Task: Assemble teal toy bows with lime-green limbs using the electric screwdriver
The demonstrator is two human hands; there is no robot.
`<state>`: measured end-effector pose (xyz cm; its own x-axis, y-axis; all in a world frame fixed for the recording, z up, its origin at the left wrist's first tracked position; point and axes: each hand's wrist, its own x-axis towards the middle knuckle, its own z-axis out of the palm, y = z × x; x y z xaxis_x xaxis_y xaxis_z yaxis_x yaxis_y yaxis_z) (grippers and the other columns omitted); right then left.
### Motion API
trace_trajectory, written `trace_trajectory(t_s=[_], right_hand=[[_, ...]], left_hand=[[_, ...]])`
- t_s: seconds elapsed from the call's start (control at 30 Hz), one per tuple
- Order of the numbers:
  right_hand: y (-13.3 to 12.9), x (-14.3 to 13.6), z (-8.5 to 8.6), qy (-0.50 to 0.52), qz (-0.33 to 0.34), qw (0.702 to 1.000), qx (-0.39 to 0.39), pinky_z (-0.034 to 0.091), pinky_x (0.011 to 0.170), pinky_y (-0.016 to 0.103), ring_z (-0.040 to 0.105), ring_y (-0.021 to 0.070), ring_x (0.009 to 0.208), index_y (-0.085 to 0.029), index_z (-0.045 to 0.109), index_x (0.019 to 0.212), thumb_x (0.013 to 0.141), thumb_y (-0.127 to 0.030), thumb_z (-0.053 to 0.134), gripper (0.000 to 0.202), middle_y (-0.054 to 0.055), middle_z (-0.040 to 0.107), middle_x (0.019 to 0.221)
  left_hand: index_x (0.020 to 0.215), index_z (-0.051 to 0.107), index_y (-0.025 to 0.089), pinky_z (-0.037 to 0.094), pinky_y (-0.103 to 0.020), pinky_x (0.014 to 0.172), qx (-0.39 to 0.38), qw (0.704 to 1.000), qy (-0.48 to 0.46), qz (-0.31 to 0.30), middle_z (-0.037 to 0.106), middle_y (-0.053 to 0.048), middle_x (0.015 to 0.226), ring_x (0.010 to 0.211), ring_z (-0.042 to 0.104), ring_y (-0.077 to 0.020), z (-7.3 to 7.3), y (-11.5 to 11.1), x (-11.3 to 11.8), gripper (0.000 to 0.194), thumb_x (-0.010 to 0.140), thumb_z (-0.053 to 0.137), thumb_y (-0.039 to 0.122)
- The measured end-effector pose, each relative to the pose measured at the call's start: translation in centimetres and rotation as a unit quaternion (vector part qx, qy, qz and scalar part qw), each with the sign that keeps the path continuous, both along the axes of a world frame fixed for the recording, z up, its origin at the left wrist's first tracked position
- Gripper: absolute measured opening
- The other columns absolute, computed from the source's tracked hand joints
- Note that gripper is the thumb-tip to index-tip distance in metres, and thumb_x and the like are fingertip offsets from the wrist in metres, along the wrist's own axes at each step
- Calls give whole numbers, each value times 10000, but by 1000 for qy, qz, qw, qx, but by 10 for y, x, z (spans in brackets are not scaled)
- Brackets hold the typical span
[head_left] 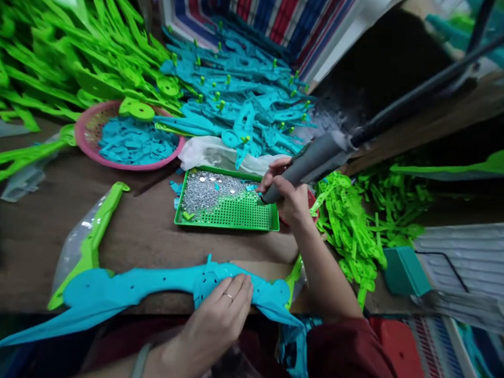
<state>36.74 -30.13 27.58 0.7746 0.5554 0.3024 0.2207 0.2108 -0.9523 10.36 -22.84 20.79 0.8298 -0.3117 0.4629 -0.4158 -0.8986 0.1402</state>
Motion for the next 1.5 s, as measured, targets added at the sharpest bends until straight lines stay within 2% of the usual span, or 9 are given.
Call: trace_trajectory(t_s=[0.13, 0.27, 0.4, 0.5, 0.77, 0.87, 1.0, 1.17, 1.5], right_hand=[[3, 3, -15, -59, -102, 992, 39, 533, 658, 276, 606, 99, 615, -307, 510, 1189, 813, -321, 737, 440, -74, 569, 778], [3, 0, -11, -116, -210, 970, 40, 524, 621, 272, 583, 100, 574, -314, 481, 1210, 856, -295, 676, 404, -83, 500, 735], [3, -8, -1, -104, -222, 969, 42, 516, 586, 266, 571, 97, 547, -288, 506, 1197, 868, -290, 650, 359, -76, 511, 720], [-4, -13, 3, -89, -202, 974, 61, 511, 572, 256, 571, 91, 535, -288, 525, 1189, 873, -244, 663, 348, -81, 541, 706], [15, -7, -15, -62, -191, 978, 63, 500, 498, 251, 554, 93, 474, -280, 515, 1215, 871, -371, 671, 388, -90, 536, 671], [40, 0, -30, -51, -160, 982, 84, 492, 475, 252, 565, 99, 459, -267, 512, 1199, 855, -382, 680, 400, -97, 545, 645], [57, 4, -44, -42, -146, 983, 98, 482, 462, 251, 563, 99, 438, -259, 493, 1140, 829, -379, 680, 382, -108, 553, 622], [57, 5, -51, -37, -147, 987, 61, 467, 447, 255, 546, 94, 426, -265, 438, 1092, 808, -432, 666, 401, -113, 531, 621], [59, 5, -56, -52, -170, 984, 20, 444, 468, 277, 498, 90, 422, -268, 425, 1052, 791, -542, 650, 440, -104, 491, 623]], left_hand=[[1090, 723, 120, 406, -395, 1067, -56, 996, 16, -73, 753, -77, 1185, 1140, 659, -225, 21, 20, 15, 303, 1010, 453, 231], [1095, 729, 149, 443, -372, 1034, -76, 993, -7, -95, 741, -67, 1234, 1188, 653, -214, 42, 53, 80, 328, 1042, 439, 293], [1176, 707, 88, 416, -370, 1070, 53, 987, 33, -149, 691, -156, 1313, 1285, 604, -241, 30, 84, 164, 429, 1039, 473, 420], [1287, 662, 125, 369, -376, 1118, 99, 978, 83, -167, 622, -133, 1417, 1359, 547, -244, 14, 105, 190, 471, 1023, 492, 476], [1158, 718, -20, 398, -489, 1086, 202, 977, 62, -30, 644, -283, 1322, 1265, 605, -376, 20, 121, 165, 526, 992, 552, 450], [1172, 722, 8, 378, -504, 1099, 198, 978, 64, -6, 662, -258, 1312, 1274, 594, -369, 36, 100, 142, 430, 939, 638, 360], [1167, 740, 95, 348, -508, 1091, 104, 994, 29, -6, 717, -164, 1257, 1194, 623, -337, 50, 51, 74, 373, 911, 575, 310], [1049, 773, 160, 415, -366, 996, -42, 999, -6, -35, 766, -40, 1133, 1094, 648, -219, 29, -7, 12, 385, 958, 400, 190], [1178, 697, 8, 410, -458, 1078, 38, 999, -14, 28, 715, -181, 1244, 1147, 656, -305, 21, -17, -7, 435, 901, 410, 183]])
